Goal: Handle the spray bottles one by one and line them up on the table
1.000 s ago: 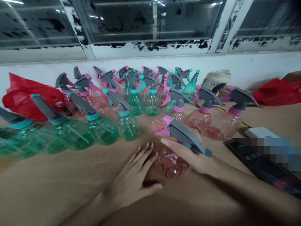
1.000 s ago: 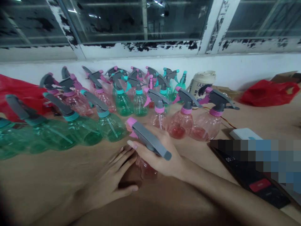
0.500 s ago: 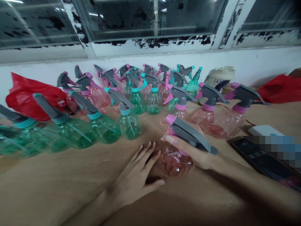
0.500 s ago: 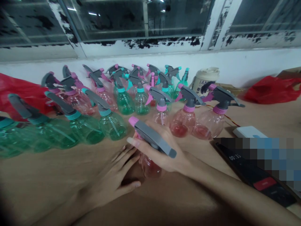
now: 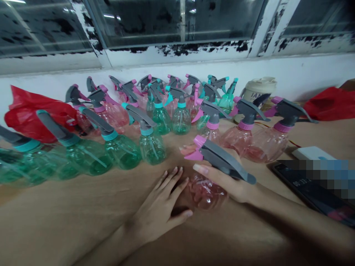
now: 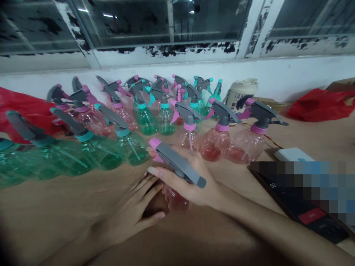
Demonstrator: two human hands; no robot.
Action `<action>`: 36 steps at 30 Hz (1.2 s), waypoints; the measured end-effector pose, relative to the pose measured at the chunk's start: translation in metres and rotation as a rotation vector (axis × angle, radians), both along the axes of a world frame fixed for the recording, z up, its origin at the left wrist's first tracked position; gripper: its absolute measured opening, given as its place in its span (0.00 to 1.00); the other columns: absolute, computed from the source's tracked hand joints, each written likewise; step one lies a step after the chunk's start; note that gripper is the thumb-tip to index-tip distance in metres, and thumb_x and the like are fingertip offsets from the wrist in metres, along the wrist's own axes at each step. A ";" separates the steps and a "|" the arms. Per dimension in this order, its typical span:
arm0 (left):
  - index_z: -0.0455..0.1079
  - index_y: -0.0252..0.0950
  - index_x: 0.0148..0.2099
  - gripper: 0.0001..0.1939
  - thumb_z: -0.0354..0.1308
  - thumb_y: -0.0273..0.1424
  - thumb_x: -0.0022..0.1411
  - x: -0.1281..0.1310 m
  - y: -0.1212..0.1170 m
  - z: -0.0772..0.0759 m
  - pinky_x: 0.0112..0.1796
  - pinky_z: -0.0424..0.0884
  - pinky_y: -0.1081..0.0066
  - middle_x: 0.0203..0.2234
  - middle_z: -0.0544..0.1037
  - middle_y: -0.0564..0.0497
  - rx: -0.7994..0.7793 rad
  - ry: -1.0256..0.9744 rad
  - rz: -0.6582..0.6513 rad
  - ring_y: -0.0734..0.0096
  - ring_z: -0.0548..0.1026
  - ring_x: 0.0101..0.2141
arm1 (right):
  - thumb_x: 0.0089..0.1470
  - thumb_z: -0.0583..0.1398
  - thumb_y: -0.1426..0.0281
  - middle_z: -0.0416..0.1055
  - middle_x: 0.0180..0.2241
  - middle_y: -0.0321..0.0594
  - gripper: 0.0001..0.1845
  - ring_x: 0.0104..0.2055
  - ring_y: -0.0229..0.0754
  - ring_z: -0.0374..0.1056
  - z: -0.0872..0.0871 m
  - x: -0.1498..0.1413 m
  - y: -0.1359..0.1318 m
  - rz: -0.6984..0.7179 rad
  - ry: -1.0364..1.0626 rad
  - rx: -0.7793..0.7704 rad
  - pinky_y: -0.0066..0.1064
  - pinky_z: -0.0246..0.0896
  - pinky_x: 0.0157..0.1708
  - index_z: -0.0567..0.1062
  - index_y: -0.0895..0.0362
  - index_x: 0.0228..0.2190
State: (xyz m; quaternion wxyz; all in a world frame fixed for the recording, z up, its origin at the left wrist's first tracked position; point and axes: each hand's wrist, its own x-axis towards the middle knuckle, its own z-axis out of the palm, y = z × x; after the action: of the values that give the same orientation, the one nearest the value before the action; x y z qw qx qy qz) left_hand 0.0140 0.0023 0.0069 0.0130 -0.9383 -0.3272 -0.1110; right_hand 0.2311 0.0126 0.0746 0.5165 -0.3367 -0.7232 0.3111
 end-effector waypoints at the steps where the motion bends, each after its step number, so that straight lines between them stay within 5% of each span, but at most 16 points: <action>1: 0.54 0.32 0.64 0.35 0.52 0.50 0.65 0.000 0.000 0.000 0.57 0.58 0.50 0.63 0.57 0.36 -0.005 0.002 0.004 0.49 0.58 0.61 | 0.53 0.63 0.65 0.78 0.43 0.37 0.13 0.44 0.42 0.74 0.000 0.000 0.000 -0.002 0.004 0.001 0.33 0.69 0.45 0.76 0.51 0.42; 29: 0.55 0.34 0.65 0.34 0.50 0.51 0.66 0.001 0.001 0.002 0.57 0.58 0.50 0.61 0.62 0.38 -0.020 0.024 0.016 0.50 0.58 0.61 | 0.55 0.62 0.69 0.75 0.47 0.37 0.15 0.48 0.41 0.72 0.001 0.002 0.000 0.070 -0.003 0.001 0.33 0.66 0.49 0.73 0.52 0.46; 36: 0.54 0.35 0.65 0.34 0.49 0.51 0.66 0.000 0.001 0.003 0.58 0.55 0.51 0.64 0.57 0.40 -0.082 -0.004 0.021 0.50 0.54 0.62 | 0.55 0.61 0.64 0.74 0.33 0.36 0.08 0.35 0.40 0.72 0.006 0.001 -0.001 0.013 -0.061 -0.027 0.33 0.69 0.36 0.75 0.54 0.35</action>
State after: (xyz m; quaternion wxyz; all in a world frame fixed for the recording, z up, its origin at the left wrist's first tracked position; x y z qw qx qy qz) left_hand 0.0140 0.0028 0.0097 -0.0250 -0.9344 -0.3412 -0.0989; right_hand 0.2326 0.0117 0.0810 0.4875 -0.3482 -0.7366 0.3138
